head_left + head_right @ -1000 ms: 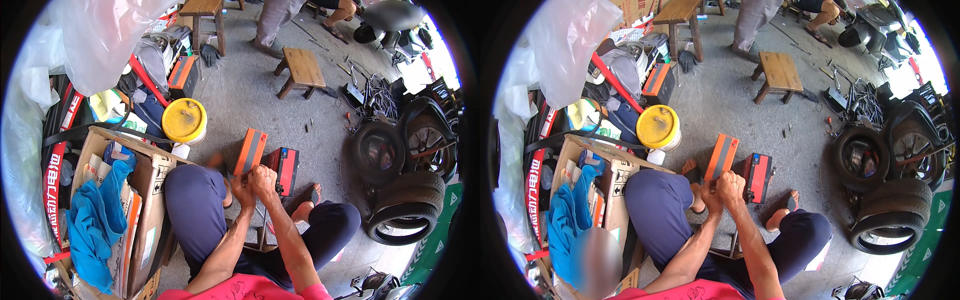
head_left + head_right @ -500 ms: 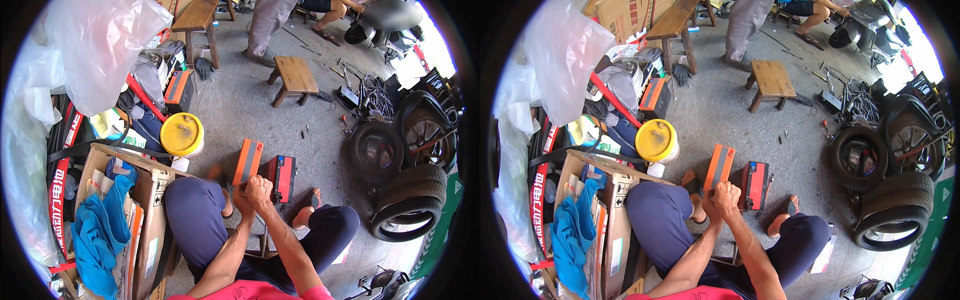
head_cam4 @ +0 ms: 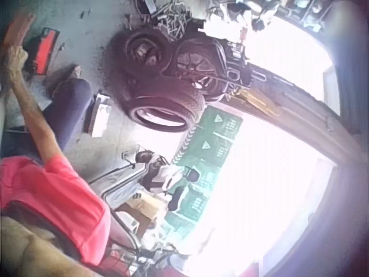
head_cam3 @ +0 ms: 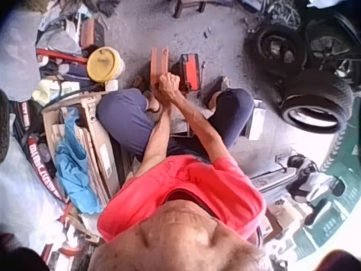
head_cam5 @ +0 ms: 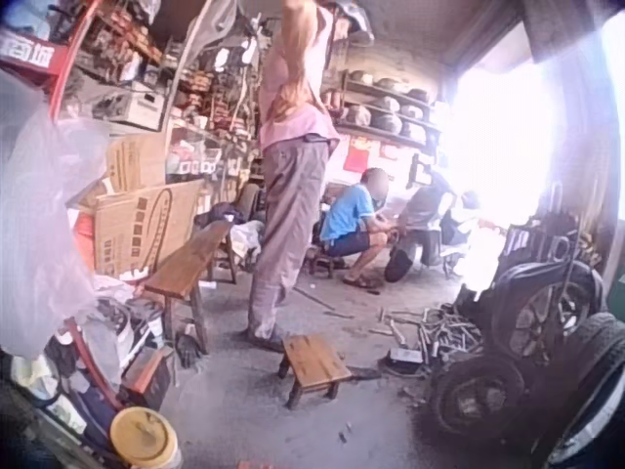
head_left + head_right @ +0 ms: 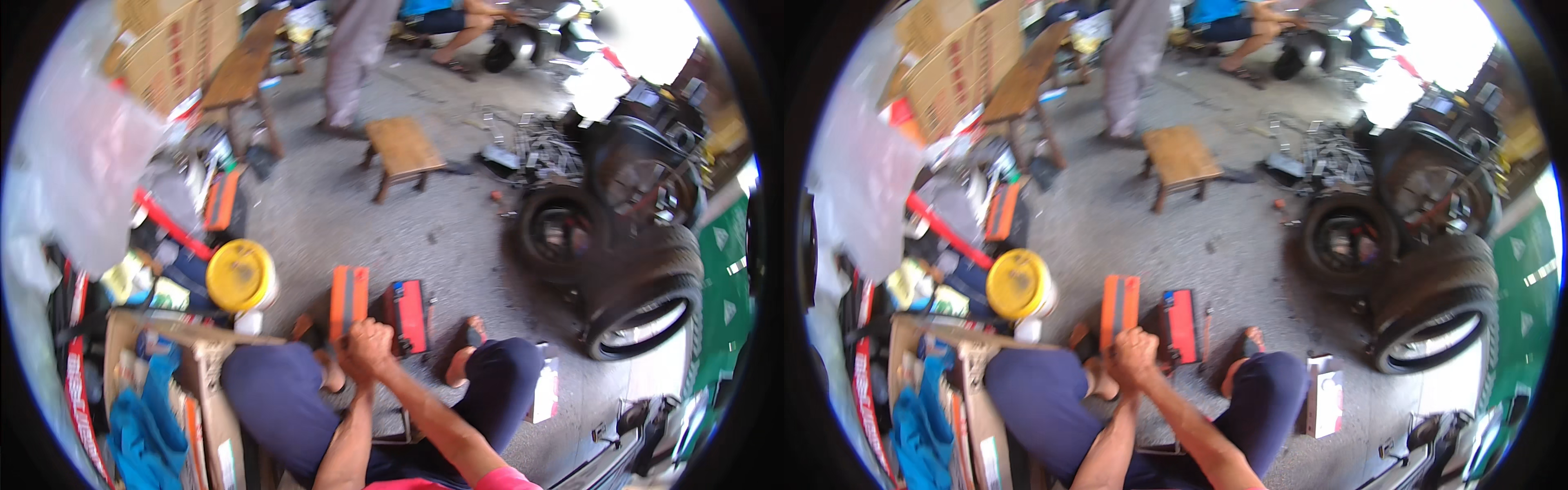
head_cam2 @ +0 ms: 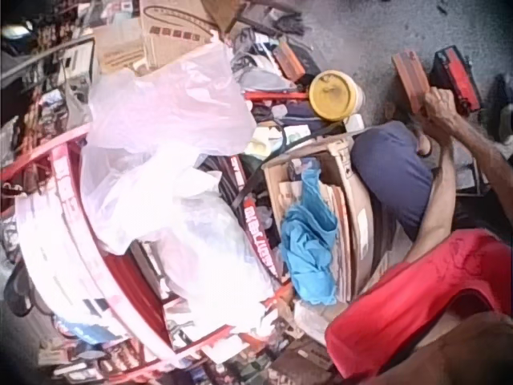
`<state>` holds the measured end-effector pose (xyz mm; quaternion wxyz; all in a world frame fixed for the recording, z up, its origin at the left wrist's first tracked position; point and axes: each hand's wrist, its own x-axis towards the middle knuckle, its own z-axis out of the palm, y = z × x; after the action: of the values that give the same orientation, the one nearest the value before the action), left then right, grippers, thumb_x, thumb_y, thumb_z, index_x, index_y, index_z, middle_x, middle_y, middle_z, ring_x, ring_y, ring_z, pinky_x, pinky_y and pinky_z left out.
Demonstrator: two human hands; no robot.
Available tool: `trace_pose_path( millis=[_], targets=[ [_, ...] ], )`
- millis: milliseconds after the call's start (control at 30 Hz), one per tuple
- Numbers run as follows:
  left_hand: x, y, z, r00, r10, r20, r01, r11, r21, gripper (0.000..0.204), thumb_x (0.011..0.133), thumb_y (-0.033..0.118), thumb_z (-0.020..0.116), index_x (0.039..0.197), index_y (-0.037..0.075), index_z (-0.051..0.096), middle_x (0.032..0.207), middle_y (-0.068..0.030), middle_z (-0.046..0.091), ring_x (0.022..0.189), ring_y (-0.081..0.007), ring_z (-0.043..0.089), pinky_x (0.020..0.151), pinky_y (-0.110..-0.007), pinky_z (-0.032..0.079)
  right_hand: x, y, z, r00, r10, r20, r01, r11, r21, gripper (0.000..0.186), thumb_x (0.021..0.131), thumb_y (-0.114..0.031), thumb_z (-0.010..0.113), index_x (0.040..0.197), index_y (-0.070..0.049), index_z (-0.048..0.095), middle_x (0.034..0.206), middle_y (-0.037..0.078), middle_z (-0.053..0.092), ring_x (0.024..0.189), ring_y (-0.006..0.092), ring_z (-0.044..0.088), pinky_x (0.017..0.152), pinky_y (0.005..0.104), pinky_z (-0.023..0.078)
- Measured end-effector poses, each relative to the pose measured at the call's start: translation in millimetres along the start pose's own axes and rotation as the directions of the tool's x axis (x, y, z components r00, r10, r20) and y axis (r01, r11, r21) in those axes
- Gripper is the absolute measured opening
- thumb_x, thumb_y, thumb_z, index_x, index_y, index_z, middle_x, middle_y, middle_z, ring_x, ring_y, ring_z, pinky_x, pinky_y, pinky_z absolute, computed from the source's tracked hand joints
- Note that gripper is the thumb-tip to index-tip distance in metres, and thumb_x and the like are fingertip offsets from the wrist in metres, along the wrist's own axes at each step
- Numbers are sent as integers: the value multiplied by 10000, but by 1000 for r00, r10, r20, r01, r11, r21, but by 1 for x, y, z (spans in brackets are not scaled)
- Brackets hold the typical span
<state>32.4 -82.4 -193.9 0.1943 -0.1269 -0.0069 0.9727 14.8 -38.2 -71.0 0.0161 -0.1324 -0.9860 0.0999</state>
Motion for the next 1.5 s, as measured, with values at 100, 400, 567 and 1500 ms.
trace_pose_path(
  millis=[100, 400, 567, 1500],
  targets=[
    [-1, 5, 24, 980, 170, -105, -118, 918, 379, 289, 957, 301, 476, 942, 40, 598, 919, -49, 605, 835, -166, 587, 788, -336, 501, -5, -4, -18, 999, 13, -47, -4, 984, 181, 376, 727, -302, 666, 929, 13, 632, 809, 157, 608, 711, 316, 647, 615, 454, 482],
    [2, 15, 64, 947, 262, -188, -76, 749, 658, 292, 960, 298, 472, 949, 35, 598, 926, -52, 607, 844, -167, 589, 790, -336, 502, -13, 2, -14, 992, -13, -126, 55, 941, 335, 152, 753, -215, 632, 762, -70, 585, 760, 138, 602, 768, 331, 620, 658, 481, 437],
    [3, 16, 67, 950, 246, -194, -52, 734, 677, 293, 961, 296, 470, 953, 32, 598, 930, -53, 608, 849, -168, 591, 791, -336, 502, -17, 1, -17, 979, 10, -205, 57, 948, 314, 154, 750, -221, 626, 754, -73, 582, 738, 133, 603, 760, 329, 626, 657, 478, 440],
    [6, 17, 69, 956, 206, -207, -9, 730, 683, 303, 970, 284, 457, 977, 16, 598, 951, -62, 614, 877, -172, 599, 796, -334, 505, -16, -1, -10, 989, 49, -143, -17, 975, 220, 183, 697, -237, 634, 620, -73, 606, 652, 107, 594, 675, 287, 625, 540, 448, 457]
  ],
)
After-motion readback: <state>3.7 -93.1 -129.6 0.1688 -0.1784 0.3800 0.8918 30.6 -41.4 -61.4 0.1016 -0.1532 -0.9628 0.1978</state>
